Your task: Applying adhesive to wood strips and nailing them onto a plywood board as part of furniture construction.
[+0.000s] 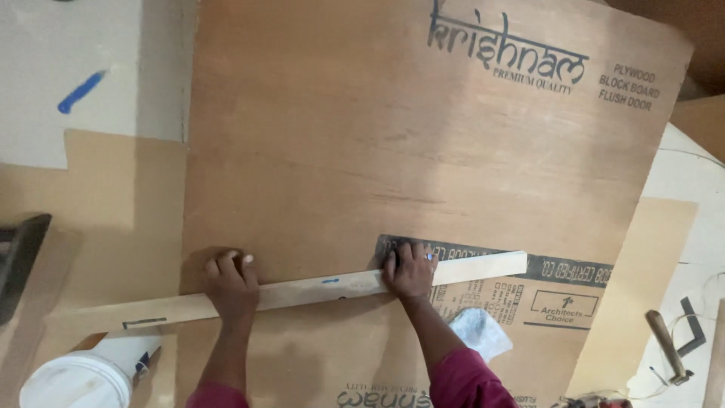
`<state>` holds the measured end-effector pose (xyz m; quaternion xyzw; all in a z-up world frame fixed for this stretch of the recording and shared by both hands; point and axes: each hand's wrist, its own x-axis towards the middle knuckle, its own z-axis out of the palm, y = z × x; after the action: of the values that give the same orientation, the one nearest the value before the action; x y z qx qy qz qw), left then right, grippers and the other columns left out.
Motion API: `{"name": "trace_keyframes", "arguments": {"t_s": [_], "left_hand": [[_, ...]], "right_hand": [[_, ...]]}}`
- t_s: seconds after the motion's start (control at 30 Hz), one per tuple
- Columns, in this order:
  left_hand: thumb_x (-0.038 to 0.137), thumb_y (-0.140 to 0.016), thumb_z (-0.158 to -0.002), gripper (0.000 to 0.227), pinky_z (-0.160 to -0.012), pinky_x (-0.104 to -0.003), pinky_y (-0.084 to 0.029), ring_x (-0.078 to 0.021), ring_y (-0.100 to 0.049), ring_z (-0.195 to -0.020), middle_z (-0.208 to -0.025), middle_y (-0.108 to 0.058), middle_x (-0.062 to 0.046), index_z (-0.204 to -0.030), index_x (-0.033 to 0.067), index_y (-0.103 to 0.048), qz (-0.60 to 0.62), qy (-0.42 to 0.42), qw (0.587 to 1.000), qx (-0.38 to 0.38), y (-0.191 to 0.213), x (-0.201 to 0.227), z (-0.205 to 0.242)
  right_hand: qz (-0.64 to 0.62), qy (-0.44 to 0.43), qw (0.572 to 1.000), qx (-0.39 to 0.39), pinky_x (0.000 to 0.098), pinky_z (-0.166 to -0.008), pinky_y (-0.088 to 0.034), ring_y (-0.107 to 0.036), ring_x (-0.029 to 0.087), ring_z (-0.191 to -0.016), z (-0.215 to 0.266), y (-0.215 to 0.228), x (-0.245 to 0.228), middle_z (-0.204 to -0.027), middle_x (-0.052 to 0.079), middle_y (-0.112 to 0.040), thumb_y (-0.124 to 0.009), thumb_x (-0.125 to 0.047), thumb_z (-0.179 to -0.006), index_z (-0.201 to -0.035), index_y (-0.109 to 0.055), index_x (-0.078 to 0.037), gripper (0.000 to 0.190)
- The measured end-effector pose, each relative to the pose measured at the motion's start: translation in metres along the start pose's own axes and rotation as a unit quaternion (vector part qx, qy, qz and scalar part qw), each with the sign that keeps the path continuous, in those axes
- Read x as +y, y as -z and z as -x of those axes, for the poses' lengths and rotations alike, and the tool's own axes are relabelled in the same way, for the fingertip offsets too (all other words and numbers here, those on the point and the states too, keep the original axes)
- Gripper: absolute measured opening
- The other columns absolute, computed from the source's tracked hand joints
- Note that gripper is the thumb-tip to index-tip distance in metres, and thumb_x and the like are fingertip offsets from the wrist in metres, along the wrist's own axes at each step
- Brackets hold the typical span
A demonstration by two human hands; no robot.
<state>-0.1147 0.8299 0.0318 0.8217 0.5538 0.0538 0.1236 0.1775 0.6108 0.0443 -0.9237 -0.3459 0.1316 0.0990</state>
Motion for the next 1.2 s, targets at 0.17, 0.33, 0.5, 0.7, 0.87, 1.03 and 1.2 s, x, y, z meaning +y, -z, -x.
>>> {"name": "trace_keyframes", "arguments": {"t_s": [0.17, 0.33, 0.5, 0.7, 0.87, 1.03, 1.2], "left_hand": [[0.047, -0.066, -0.096, 0.047, -0.089, -0.057, -0.048, -0.0424, -0.057, -0.103, -0.112, -0.060, -0.023, -0.112, 0.0035, -0.065, -0.024, 0.000, 1.000, -0.008, -0.007, -0.007, -0.004], [0.049, -0.065, -0.096, 0.047, -0.089, -0.060, -0.046, -0.0450, -0.056, -0.105, -0.118, -0.061, -0.023, -0.113, 0.0051, -0.065, -0.040, -0.007, 0.999, -0.023, -0.008, -0.009, -0.003], [0.052, -0.062, -0.096, 0.048, -0.094, -0.063, -0.042, -0.0465, -0.053, -0.111, -0.124, -0.057, -0.024, -0.112, 0.0065, -0.063, -0.032, -0.014, 0.999, -0.005, -0.014, -0.014, 0.007], [0.054, -0.061, -0.093, 0.048, -0.090, -0.064, -0.040, -0.0469, -0.052, -0.106, -0.120, -0.057, -0.023, -0.107, 0.0079, -0.062, -0.011, 0.009, 1.000, -0.027, -0.016, -0.006, -0.002], [0.052, -0.064, -0.093, 0.045, -0.087, -0.063, -0.039, -0.0464, -0.052, -0.102, -0.118, -0.058, -0.022, -0.106, 0.0087, -0.064, 0.008, -0.003, 1.000, 0.007, -0.012, -0.002, -0.007], [0.053, -0.061, -0.097, 0.044, -0.090, -0.064, -0.039, -0.0448, -0.054, -0.107, -0.118, -0.059, -0.018, -0.111, 0.0121, -0.066, 0.064, -0.026, 0.997, 0.035, -0.019, -0.005, -0.007], [0.052, -0.062, -0.094, 0.039, -0.092, -0.062, -0.038, -0.0400, -0.053, -0.111, -0.118, -0.060, -0.016, -0.107, 0.0150, -0.067, 0.086, 0.000, 0.996, 0.018, 0.004, -0.009, -0.015]], "right_hand": [[0.014, -0.007, 0.999, -0.032, 0.0580, -0.091, -0.038, -0.055, 0.039, -0.101, 0.003, -0.001, -0.001, -0.101, 0.016, -0.057, -0.067, -0.033, -0.084, -0.091, -0.062, -0.011, 0.024], [0.042, -0.008, 0.998, -0.042, 0.0577, -0.093, -0.038, -0.054, 0.039, -0.103, 0.000, -0.005, 0.002, -0.103, 0.016, -0.057, -0.066, -0.035, -0.087, -0.094, -0.063, -0.011, 0.026], [0.038, 0.007, 0.999, -0.028, 0.0579, -0.091, -0.039, -0.055, 0.040, -0.107, 0.008, 0.003, -0.003, -0.109, 0.017, -0.059, -0.065, -0.034, -0.087, -0.101, -0.064, -0.010, 0.028], [0.039, 0.003, 0.999, -0.036, 0.0581, -0.092, -0.039, -0.055, 0.039, -0.107, -0.008, 0.001, -0.003, -0.110, 0.016, -0.061, -0.064, -0.034, -0.086, -0.103, -0.065, -0.012, 0.028], [0.038, 0.009, 0.998, -0.058, 0.0576, -0.092, -0.039, -0.055, 0.039, -0.108, 0.001, -0.005, 0.005, -0.112, 0.016, -0.061, -0.063, -0.034, -0.088, -0.104, -0.064, -0.011, 0.027], [0.087, 0.016, 0.995, -0.045, 0.0684, -0.090, -0.036, -0.058, 0.040, -0.107, -0.005, -0.005, 0.005, -0.122, 0.018, -0.061, -0.064, -0.035, -0.090, -0.110, -0.067, -0.012, 0.030], [0.031, 0.044, 0.998, -0.011, 0.0621, -0.091, -0.043, -0.057, 0.045, -0.110, 0.002, -0.023, 0.010, -0.120, 0.022, -0.059, -0.059, -0.037, -0.100, -0.118, -0.066, -0.008, 0.035]]}}
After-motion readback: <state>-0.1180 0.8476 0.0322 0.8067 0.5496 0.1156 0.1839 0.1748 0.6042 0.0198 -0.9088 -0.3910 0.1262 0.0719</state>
